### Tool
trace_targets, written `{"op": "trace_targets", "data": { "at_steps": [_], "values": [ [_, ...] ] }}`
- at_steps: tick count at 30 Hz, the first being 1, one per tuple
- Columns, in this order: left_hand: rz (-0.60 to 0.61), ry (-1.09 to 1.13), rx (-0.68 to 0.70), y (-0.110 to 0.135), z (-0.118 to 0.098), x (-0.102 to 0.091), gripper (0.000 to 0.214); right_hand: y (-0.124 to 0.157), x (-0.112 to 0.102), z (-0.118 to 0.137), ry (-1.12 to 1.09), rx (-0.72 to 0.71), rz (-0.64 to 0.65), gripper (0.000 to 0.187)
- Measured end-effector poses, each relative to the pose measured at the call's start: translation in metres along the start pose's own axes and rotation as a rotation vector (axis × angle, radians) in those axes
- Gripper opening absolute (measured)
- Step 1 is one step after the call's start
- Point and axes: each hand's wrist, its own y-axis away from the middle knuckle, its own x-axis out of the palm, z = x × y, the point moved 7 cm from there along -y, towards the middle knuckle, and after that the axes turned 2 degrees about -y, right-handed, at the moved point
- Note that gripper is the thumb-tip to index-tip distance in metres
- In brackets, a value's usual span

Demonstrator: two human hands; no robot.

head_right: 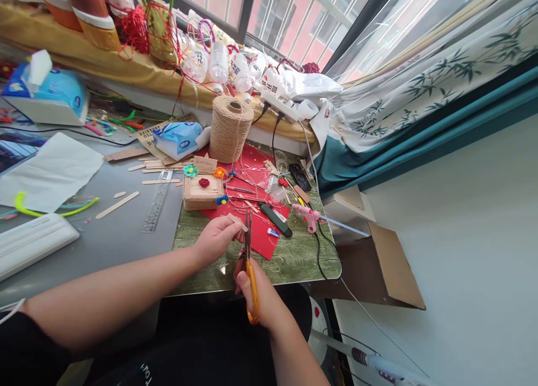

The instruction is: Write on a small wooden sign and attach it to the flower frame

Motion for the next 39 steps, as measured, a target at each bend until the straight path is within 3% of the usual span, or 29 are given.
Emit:
{"op": "trace_targets", "data": {
  "at_steps": [5, 20, 35, 39],
  "values": [
    [0.006, -0.002, -0.005, 0.000, -0.003, 0.000, 0.039, 0.001, 0.002, 0.013, 0.041, -0.026, 0.103, 0.049],
    [-0.032, -0.027, 0.004, 0.000, -0.003, -0.004, 0.036, 0.001, 0.001, 0.010, 0.099, 0.008, 0.089, 0.043],
    [-0.008, -0.037, -0.014, -0.003, -0.001, -0.003, 0.033, -0.005, -0.005, -0.025, -0.090, 0.166, -0.006, 0.048],
    [-0.026, -0.019, 0.015, -0.004, -0.003, -0.006, 0.037, -0.011, -0.010, -0.033, -0.177, 0.183, -0.123, 0.052]
  ]
}}
